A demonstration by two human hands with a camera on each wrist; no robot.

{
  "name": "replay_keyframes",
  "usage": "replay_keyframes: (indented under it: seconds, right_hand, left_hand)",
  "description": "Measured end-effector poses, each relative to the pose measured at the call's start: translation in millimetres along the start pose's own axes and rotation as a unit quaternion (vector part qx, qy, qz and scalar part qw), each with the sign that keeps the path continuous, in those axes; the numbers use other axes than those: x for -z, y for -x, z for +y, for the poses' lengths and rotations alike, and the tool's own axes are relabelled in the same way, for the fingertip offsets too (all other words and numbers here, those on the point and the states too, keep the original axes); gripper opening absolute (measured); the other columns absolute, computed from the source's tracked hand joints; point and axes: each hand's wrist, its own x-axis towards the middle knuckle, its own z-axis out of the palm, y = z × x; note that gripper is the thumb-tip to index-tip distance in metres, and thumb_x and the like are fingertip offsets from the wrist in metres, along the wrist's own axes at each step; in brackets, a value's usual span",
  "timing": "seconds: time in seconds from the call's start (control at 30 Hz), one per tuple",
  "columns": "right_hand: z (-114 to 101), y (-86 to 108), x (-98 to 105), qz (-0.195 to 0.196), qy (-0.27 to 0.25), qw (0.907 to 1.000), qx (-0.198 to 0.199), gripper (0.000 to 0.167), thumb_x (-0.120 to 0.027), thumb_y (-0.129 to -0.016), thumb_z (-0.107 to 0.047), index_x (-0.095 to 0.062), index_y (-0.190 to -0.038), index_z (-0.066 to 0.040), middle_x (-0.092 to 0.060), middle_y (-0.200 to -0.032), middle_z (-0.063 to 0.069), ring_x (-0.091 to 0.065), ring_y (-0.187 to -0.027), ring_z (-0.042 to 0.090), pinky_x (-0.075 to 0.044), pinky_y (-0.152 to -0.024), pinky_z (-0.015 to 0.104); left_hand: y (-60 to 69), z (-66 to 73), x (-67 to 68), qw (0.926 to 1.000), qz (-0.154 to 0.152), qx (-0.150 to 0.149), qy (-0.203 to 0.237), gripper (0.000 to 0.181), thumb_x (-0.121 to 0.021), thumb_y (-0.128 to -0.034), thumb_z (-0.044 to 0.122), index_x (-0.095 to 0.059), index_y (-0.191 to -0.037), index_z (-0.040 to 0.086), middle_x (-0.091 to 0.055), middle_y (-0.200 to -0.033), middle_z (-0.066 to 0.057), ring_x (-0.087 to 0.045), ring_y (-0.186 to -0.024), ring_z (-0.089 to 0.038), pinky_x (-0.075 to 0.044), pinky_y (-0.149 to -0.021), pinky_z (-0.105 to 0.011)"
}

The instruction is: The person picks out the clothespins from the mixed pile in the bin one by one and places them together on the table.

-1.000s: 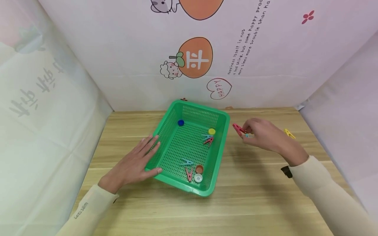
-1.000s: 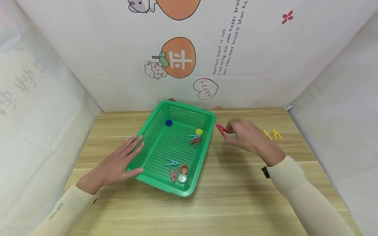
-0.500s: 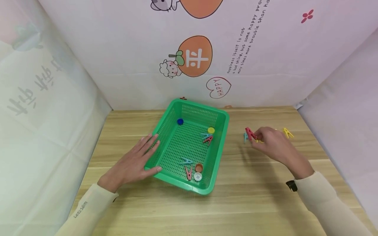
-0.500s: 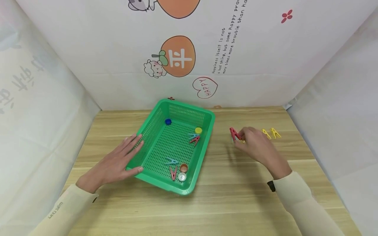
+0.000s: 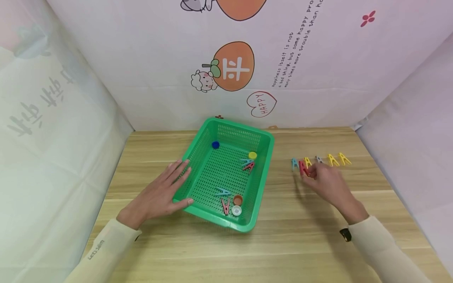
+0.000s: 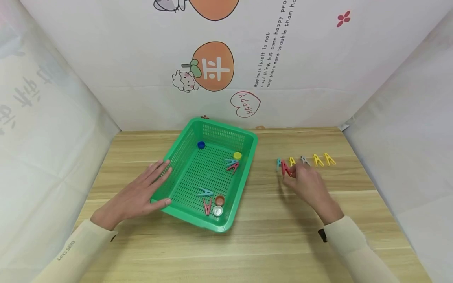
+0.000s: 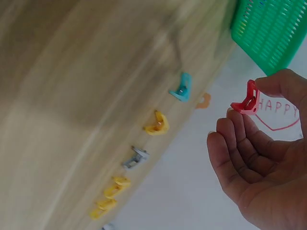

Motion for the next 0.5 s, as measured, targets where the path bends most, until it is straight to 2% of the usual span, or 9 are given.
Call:
replay_keyframes:
  seconds: [0.1,0.23,0.5]
  right_hand:
    - [2.4,1.5,-6.4,0.002,-0.005,1.0,-0.002,0.03,-0.078,-0.094,-0.021,-0.076,-0.101,0.007,-0.076,-0.089,0.017,-0.067,-0.072,0.022,-0.057,-0.06,0.037]
    - [7.8,2.2,-14.6,-0.02,-0.016,0.9994,-0.023,0.029,-0.076,-0.096,-0.022,-0.074,-0.102,0.006,-0.072,-0.086,0.013,-0.059,-0.069,0.019,-0.049,-0.058,0.031]
    - [19.7,3.3,-28.9,-0.049,-0.019,0.9975,-0.048,0.028,-0.076,-0.096,-0.023,-0.074,-0.1,0.005,-0.074,-0.088,0.014,-0.063,-0.072,0.02,-0.054,-0.061,0.033]
  left_hand:
    - [-0.6,0.3,1.2,0.9999,-0.01,0.007,0.0,0.098,-0.062,-0.1032,0.063,-0.025,-0.173,0.006,-0.009,-0.185,-0.01,-0.009,-0.172,-0.036,-0.007,-0.141,-0.045]
    - [-0.9,0.8,2.1,0.9998,-0.016,0.013,0.005,0.098,-0.062,-0.1027,0.064,-0.025,-0.173,0.006,-0.007,-0.186,-0.009,-0.007,-0.172,-0.035,-0.011,-0.14,-0.049]
    - [-0.4,0.8,-0.1,1.0,-0.002,0.005,0.007,0.096,-0.06,-0.1037,0.063,-0.027,-0.173,0.005,-0.011,-0.185,-0.011,-0.012,-0.171,-0.038,-0.018,-0.138,-0.055]
